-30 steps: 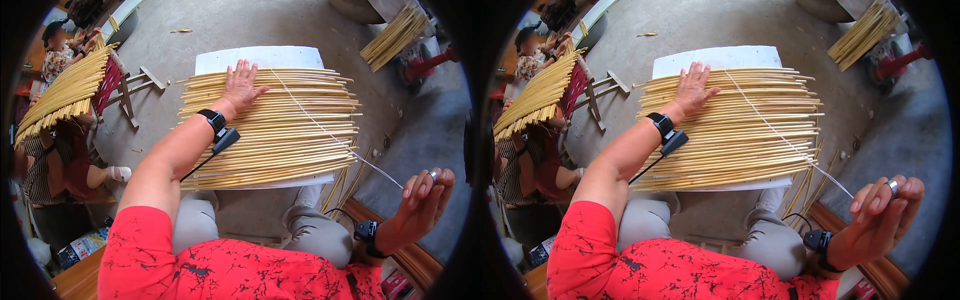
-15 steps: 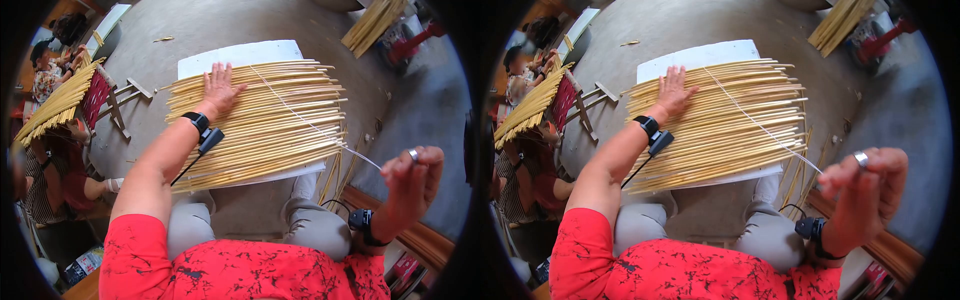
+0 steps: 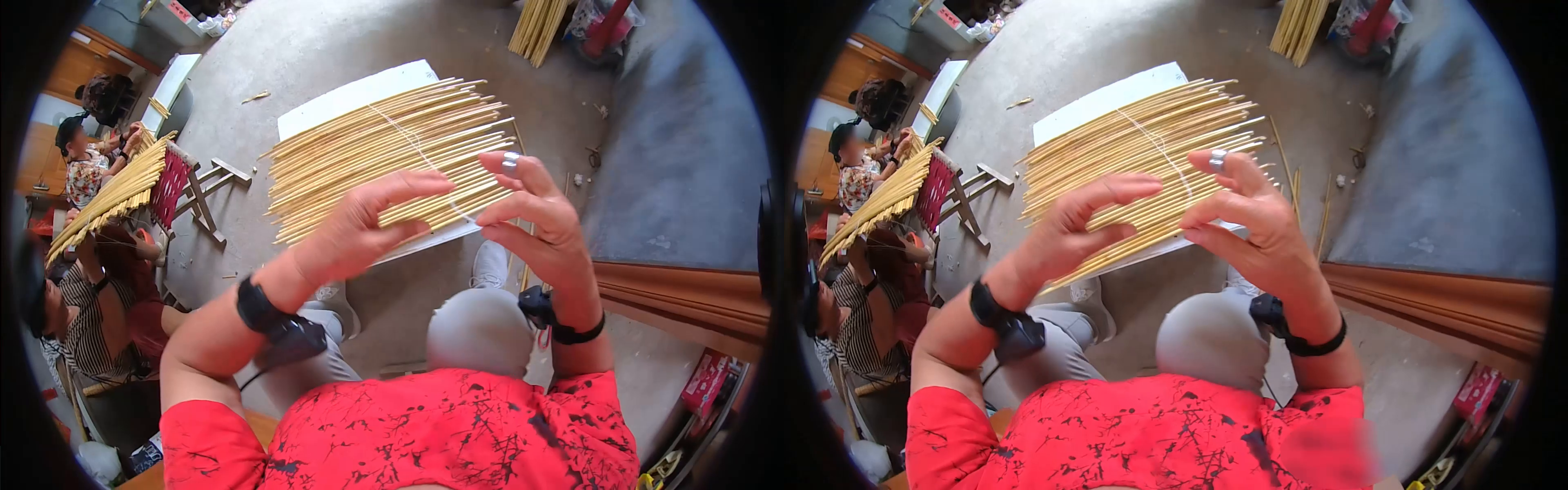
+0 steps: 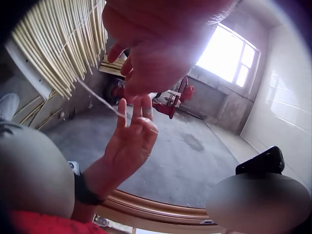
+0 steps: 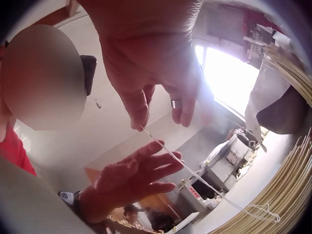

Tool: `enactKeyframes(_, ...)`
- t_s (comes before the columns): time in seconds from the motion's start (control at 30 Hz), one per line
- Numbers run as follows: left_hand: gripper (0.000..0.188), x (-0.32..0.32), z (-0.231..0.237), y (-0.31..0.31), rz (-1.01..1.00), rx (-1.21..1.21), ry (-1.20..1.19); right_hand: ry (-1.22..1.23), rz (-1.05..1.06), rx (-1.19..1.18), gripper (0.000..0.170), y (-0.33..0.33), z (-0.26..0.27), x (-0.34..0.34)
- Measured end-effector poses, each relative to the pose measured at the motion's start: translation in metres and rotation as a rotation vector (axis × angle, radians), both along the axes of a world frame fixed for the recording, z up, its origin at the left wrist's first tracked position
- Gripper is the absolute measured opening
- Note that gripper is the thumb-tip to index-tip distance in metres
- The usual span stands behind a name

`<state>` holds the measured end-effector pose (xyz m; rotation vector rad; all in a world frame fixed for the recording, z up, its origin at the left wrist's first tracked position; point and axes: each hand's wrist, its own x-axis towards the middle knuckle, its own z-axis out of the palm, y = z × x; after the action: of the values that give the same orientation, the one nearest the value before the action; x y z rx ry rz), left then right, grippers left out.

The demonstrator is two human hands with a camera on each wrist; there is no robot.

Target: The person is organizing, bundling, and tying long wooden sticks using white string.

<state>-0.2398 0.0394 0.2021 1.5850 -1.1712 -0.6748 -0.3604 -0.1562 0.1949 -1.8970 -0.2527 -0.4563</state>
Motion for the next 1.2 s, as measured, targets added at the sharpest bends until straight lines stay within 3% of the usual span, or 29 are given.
enactKeyframes(0.07,0.036,-0.028,-0.007,-0.008,0.008,-0.063,0.099,-0.017,0.032,0.015,0.011,-0.003,-0.007,-0.002)
enactKeyframes(0.13,0.026,-0.048,-0.012,-0.019,0.078,-0.027,0.089,-0.033,0.107,0.098,0.011,-0.004,-0.016,-0.005)
enactKeyframes(0.2,0.017,-0.058,-0.020,-0.021,0.163,0.054,0.236,0.054,0.093,0.095,0.009,-0.001,-0.016,-0.010)
enactKeyframes(0.27,0.013,-0.064,-0.022,-0.024,0.258,0.066,0.324,-0.017,0.105,0.138,0.008,0.000,-0.026,-0.014)
enactKeyframes(0.33,0.009,-0.069,-0.016,-0.028,0.306,0.057,0.436,0.034,0.205,0.182,0.016,-0.004,-0.032,-0.018)
enactKeyframes(0.37,0.009,-0.073,-0.015,-0.032,0.257,0.078,0.450,0.046,0.152,0.192,0.016,-0.012,-0.035,-0.025)
enactKeyframes(0.43,0.006,-0.074,-0.012,-0.034,0.262,0.084,0.277,0.004,0.178,0.369,0.029,-0.022,-0.042,-0.034)
enactKeyframes(0.5,0.006,-0.068,-0.006,-0.028,0.292,0.145,0.222,0.300,0.075,0.681,0.037,-0.047,-0.063,-0.057)
enactKeyframes(0.57,0.008,-0.066,-0.007,-0.020,0.399,0.184,0.145,0.474,-0.202,0.663,0.034,-0.086,-0.123,-0.094)
enactKeyframes(0.63,0.008,-0.058,-0.014,-0.014,0.495,0.162,0.135,0.770,-0.490,0.462,0.028,-0.116,-0.188,-0.154)
enactKeyframes(0.67,0.009,-0.052,-0.020,-0.012,0.554,0.149,0.155,0.851,-0.601,0.232,0.020,-0.125,-0.220,-0.187)
enactKeyframes(0.73,0.009,-0.036,-0.028,-0.004,0.607,0.142,0.270,1.108,-0.854,0.429,0.020,-0.130,-0.272,-0.251)
enactKeyframes(0.8,0.012,-0.027,-0.034,-0.001,0.593,0.105,0.296,1.299,-0.868,0.399,0.017,-0.136,-0.348,-0.322)
enactKeyframes(0.93,0.017,-0.015,-0.043,0.006,0.559,0.090,0.292,1.442,-0.952,0.289,0.015,-0.108,-0.362,-0.357)
enactKeyframes(1.0,0.019,-0.014,-0.044,0.008,0.593,0.116,0.266,1.393,-1.084,0.039,0.016,-0.095,-0.384,-0.364)
enactKeyframes(1.07,0.020,-0.011,-0.046,0.010,0.600,0.109,0.261,1.433,-1.080,0.045,0.019,-0.090,-0.394,-0.355)
enactKeyframes(1.13,0.020,-0.011,-0.039,0.017,0.600,0.111,0.272,1.290,-1.209,-0.224,0.018,-0.080,-0.402,-0.346)
enactKeyframes(1.17,0.020,-0.010,-0.040,0.018,0.605,0.109,0.269,1.304,-1.137,-0.117,0.028,-0.080,-0.397,-0.337)
enactKeyframes(1.2,0.020,-0.008,-0.043,0.019,0.606,0.130,0.266,1.300,-1.134,-0.120,0.028,-0.077,-0.393,-0.326)
